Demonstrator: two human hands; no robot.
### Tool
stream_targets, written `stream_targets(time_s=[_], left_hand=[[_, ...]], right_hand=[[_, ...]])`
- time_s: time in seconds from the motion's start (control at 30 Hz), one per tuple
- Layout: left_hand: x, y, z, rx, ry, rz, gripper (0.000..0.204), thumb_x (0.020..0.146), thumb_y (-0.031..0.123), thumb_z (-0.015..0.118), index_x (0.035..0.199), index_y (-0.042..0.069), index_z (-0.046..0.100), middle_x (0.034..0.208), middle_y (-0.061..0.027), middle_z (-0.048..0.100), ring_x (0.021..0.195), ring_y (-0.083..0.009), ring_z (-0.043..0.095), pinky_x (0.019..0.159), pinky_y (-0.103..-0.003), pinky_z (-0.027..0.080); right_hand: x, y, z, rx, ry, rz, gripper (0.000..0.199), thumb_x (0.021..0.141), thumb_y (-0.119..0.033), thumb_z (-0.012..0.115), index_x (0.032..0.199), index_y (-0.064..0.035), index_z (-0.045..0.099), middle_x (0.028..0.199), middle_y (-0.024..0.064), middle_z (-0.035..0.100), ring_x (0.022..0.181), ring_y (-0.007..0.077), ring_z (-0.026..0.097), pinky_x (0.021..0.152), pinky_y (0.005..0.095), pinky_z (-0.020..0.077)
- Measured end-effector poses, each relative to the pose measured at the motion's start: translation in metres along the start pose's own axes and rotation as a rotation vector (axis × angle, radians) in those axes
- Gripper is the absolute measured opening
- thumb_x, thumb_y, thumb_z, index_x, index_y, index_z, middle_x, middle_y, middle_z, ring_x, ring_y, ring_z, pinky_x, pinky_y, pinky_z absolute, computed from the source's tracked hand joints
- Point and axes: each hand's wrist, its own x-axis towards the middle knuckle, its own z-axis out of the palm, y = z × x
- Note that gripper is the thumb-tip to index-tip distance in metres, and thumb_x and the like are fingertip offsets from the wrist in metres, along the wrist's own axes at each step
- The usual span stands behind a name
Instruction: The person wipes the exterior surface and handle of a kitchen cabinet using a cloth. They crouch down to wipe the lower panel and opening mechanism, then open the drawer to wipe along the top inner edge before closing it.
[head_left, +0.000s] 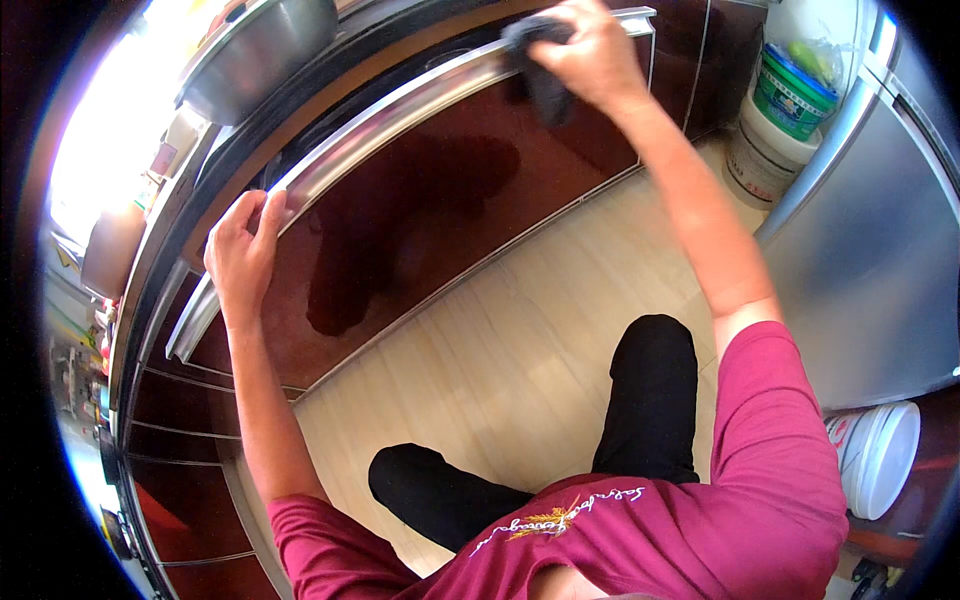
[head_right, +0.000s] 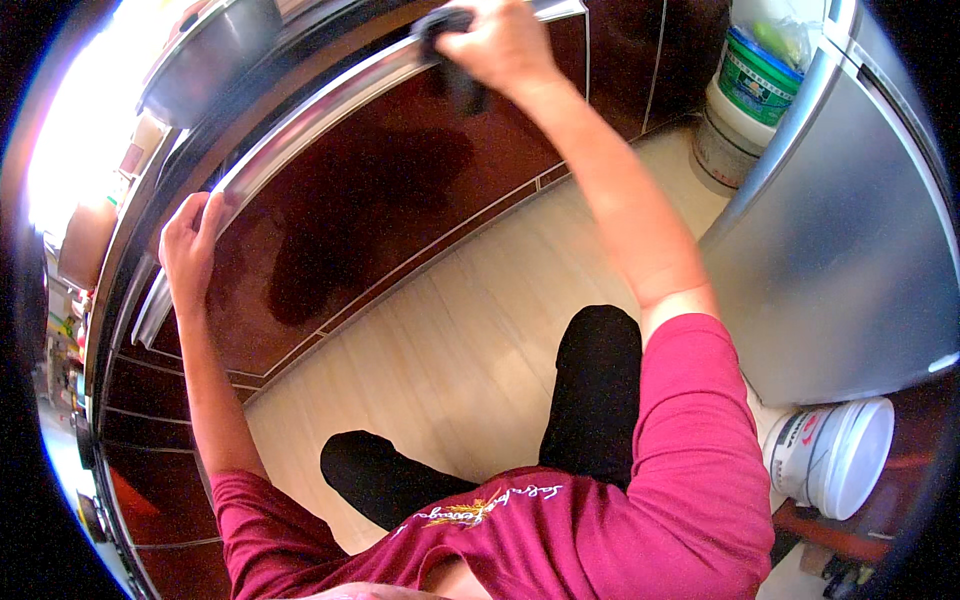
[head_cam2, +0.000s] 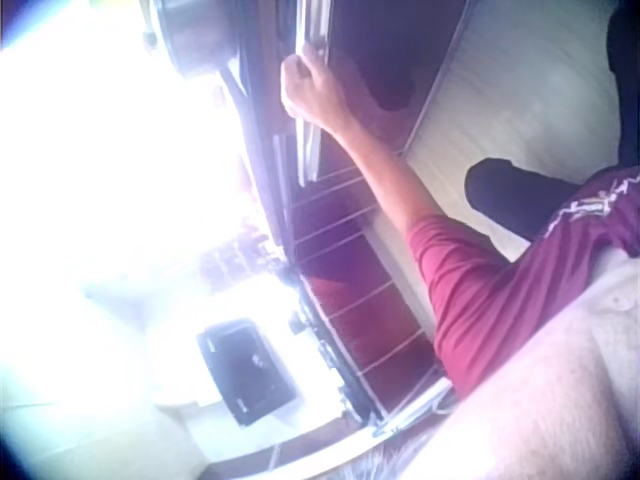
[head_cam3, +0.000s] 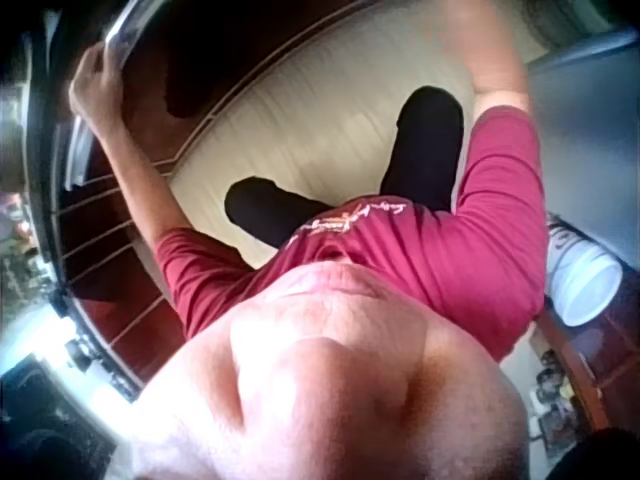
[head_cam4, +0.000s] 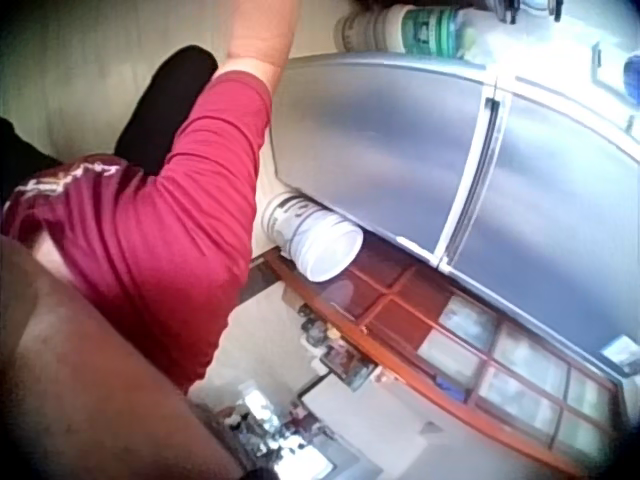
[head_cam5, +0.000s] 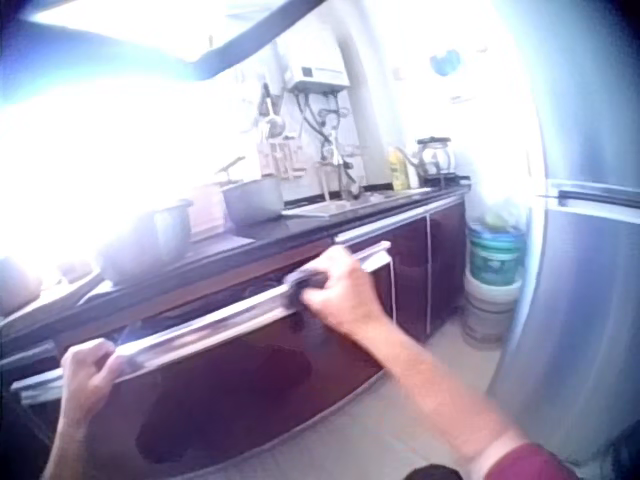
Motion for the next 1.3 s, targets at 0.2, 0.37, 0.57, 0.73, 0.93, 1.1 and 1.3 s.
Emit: stream_targets(time_s=[0.2, 0.37, 0.57, 0.73, 0.93, 1.1, 1.3], left_hand=[[0.001, 0.003, -0.001, 0.029, 0.021, -0.016, 0.039, 0.086, 0.046, 0.058, 0.082, 0.009, 0.069, 0.069, -0.0066, 0.064, 0.067, -0.0211, 0.061, 0.069, -0.033, 0.046], [0.0, 0.002, -0.004, -0.014, 0.001, 0.004, 0.041, 0.085, 0.048, 0.058, 0.082, 0.009, 0.069, 0.068, -0.0069, 0.064, 0.067, -0.0215, 0.062, 0.069, -0.034, 0.046], [-0.002, 0.005, -0.003, 0.025, 0.005, -0.01, 0.042, 0.085, 0.049, 0.058, 0.083, 0.008, 0.068, 0.068, -0.0082, 0.062, 0.067, -0.0229, 0.061, 0.068, -0.035, 0.045], [-0.001, 0.01, -0.007, 0.041, -0.009, -0.029, 0.04, 0.085, 0.046, 0.059, 0.082, 0.007, 0.067, 0.068, -0.0088, 0.062, 0.067, -0.0238, 0.061, 0.067, -0.034, 0.045], [-0.002, 0.002, -0.003, 0.051, 0.018, 0.001, 0.036, 0.087, 0.043, 0.059, 0.084, 0.008, 0.067, 0.068, -0.0092, 0.061, 0.066, -0.0232, 0.061, 0.066, -0.033, 0.045], [-0.002, 0.004, -0.006, 0.017, 0.006, -0.001, 0.037, 0.087, 0.042, 0.06, 0.083, 0.006, 0.066, 0.067, -0.0093, 0.062, 0.064, -0.0214, 0.06, 0.064, -0.032, 0.045], [-0.001, 0.004, 0.001, 0.004, 0.032, 0.017, 0.037, 0.086, 0.042, 0.061, 0.082, 0.005, 0.067, 0.067, -0.0079, 0.062, 0.063, -0.0191, 0.059, 0.064, -0.031, 0.045]], right_hand=[[0.0, -0.021, 0.029, 0.057, 0.027, -0.212, 0.011, 0.067, -0.011, 0.065, 0.078, -0.0065, 0.067, 0.084, 0.0131, 0.058, 0.085, 0.0313, 0.057, 0.077, 0.0392, 0.0479], [0.0, -0.033, 0.025, 0.092, 0.007, -0.162, 0.015, 0.066, -0.014, 0.065, 0.078, -0.0052, 0.067, 0.081, 0.0144, 0.058, 0.082, 0.0325, 0.058, 0.076, 0.0391, 0.0484], [0.005, 0.007, -0.006, -0.036, 0.045, -0.055, 0.018, 0.064, -0.01, 0.063, 0.08, -0.0088, 0.071, 0.081, 0.0117, 0.062, 0.082, 0.0293, 0.058, 0.075, 0.037, 0.0481], [-0.013, -0.037, 0.046, -0.073, 0.056, -0.337, 0.028, 0.066, -0.006, 0.072, 0.094, -0.0111, 0.065, 0.1, 0.007, 0.058, 0.093, 0.0287, 0.053, 0.083, 0.0379, 0.0436], [-0.007, -0.036, 0.071, -0.014, 0.073, -0.676, 0.034, 0.072, 0.002, 0.06, 0.101, -0.0131, 0.056, 0.103, 0.0024, 0.056, 0.098, 0.0232, 0.053, 0.089, 0.0349, 0.0409], [0.005, 0.045, 0.015, 0.0, -0.015, -0.639, 0.037, 0.074, 0.005, 0.062, 0.107, -0.013, 0.059, 0.105, 0.0052, 0.062, 0.101, 0.0244, 0.059, 0.091, 0.0366, 0.0447], [0.027, 0.077, -0.044, 0.392, -0.352, 0.0, 0.017, 0.076, -0.001, 0.065, 0.092, -0.0038, 0.064, 0.087, 0.0038, 0.062, 0.083, 0.0113, 0.058, 0.077, 0.0265, 0.0474]])
